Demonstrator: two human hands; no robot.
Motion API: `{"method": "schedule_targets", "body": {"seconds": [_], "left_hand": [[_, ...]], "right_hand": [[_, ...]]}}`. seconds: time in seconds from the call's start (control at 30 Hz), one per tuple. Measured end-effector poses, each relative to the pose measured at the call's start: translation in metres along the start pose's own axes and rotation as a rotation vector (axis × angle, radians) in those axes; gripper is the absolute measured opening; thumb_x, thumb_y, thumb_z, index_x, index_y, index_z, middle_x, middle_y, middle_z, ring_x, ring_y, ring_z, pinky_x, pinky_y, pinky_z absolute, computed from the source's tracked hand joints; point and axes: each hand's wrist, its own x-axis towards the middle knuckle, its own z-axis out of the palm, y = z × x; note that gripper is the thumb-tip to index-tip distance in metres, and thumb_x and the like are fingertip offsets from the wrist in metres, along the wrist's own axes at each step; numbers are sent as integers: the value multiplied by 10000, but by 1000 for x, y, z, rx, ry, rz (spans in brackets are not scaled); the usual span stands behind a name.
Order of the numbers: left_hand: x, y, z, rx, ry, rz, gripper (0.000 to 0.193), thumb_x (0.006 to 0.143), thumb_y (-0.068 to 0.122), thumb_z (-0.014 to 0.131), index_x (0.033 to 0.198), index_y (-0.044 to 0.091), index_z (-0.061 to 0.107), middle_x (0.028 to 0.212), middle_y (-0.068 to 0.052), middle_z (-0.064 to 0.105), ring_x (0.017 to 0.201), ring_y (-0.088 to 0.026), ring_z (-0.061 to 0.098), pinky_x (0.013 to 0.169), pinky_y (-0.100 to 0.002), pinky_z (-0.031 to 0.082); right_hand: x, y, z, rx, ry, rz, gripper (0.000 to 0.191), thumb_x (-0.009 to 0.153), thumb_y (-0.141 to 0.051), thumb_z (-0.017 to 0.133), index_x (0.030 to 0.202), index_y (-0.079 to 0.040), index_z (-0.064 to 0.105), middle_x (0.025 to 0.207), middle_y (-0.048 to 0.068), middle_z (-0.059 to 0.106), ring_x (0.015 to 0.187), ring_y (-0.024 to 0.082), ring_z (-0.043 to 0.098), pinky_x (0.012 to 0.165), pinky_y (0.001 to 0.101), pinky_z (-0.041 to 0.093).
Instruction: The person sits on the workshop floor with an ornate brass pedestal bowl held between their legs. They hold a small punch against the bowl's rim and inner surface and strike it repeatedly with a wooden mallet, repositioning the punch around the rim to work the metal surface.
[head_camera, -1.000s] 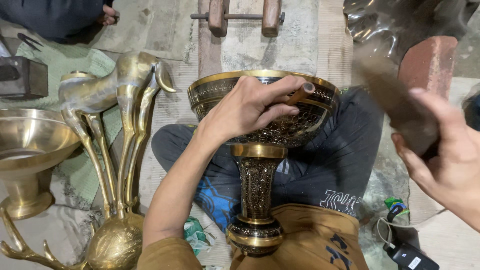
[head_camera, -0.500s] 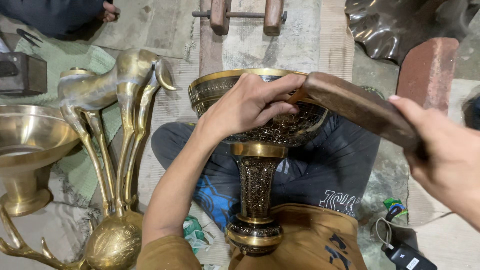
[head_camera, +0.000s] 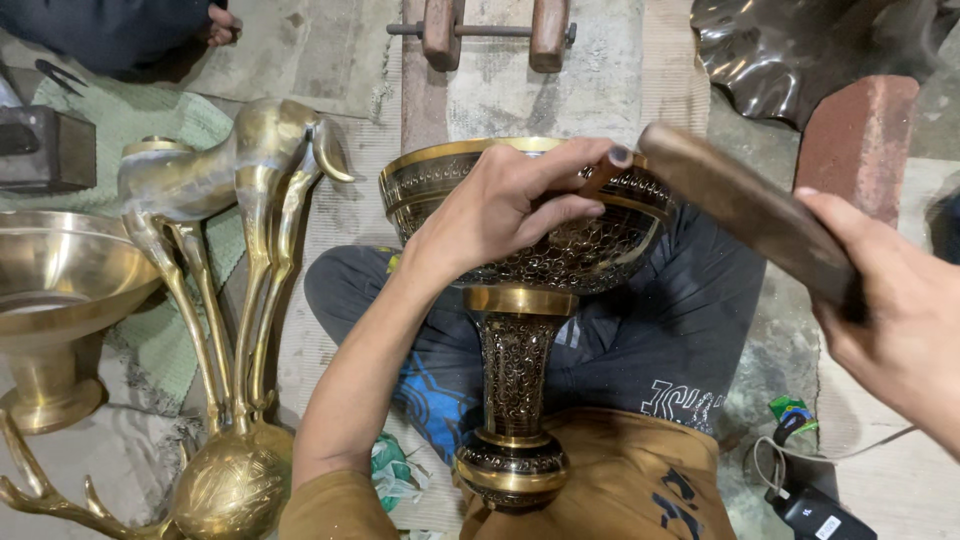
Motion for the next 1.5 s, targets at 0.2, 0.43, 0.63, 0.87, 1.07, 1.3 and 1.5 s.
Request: {"method": "schedule_targets", "body": {"seconds": [0.2,0.43,0.63,0.87,1.07,1.3,1.5], "left_hand": [[3,-2,1,89,-9,10,499,1018,199,764,1450,95,536,775,-101,711,563,-215,632,581,-353,487],[4,-5,2,113,-13,36,486,1009,213,766,1435,105,558,787,-107,723,583,-233,659,586,-353,511],[9,-7,0,122,-18,120,483,1018,210,785,1429,103,554,841,-113,739,667,-271,689,640,-357,541],[1,-9,-13,-72,-148,225,411,1060,157,709,1429,105,536,1086,-77,768,790,-220,763,704,-317,577],[-3,-11,-9,27,-159,182,469,998,180,787,1404,71,577,971,-118,758,628,-276,672,600,-378,508],[-1,-10,-7,24,-162,189,446,1018,183,758,1409,85,565,934,-78,768,655,-244,708,598,-352,519],[1,-9,-8,17,-164,219,408,1041,178,751,1393,87,566,978,-96,762,679,-243,704,626,-351,532]], "right_hand": [[-10,11,14,-217,-190,153,758,782,20,801,1470,-136,525,1023,188,724,822,349,737,699,407,590],[-22,28,19,67,119,-29,716,881,121,735,1501,-36,413,1227,217,629,1066,323,688,925,388,564],[-16,7,11,113,97,146,721,842,57,739,1488,-24,426,1051,209,663,865,341,693,757,402,562],[-21,-9,16,-198,-203,258,712,819,-98,752,1493,-176,538,998,162,730,799,331,733,710,418,594],[-29,-9,37,-283,-220,224,712,820,-77,711,1495,-217,535,1074,116,766,781,317,739,665,423,587],[-29,-23,7,-38,83,113,569,930,-14,737,1451,-43,509,1032,239,683,877,354,717,745,409,582],[-21,-25,2,-105,28,-21,641,759,39,730,1370,-44,553,1000,254,723,778,383,725,666,431,576]]}}
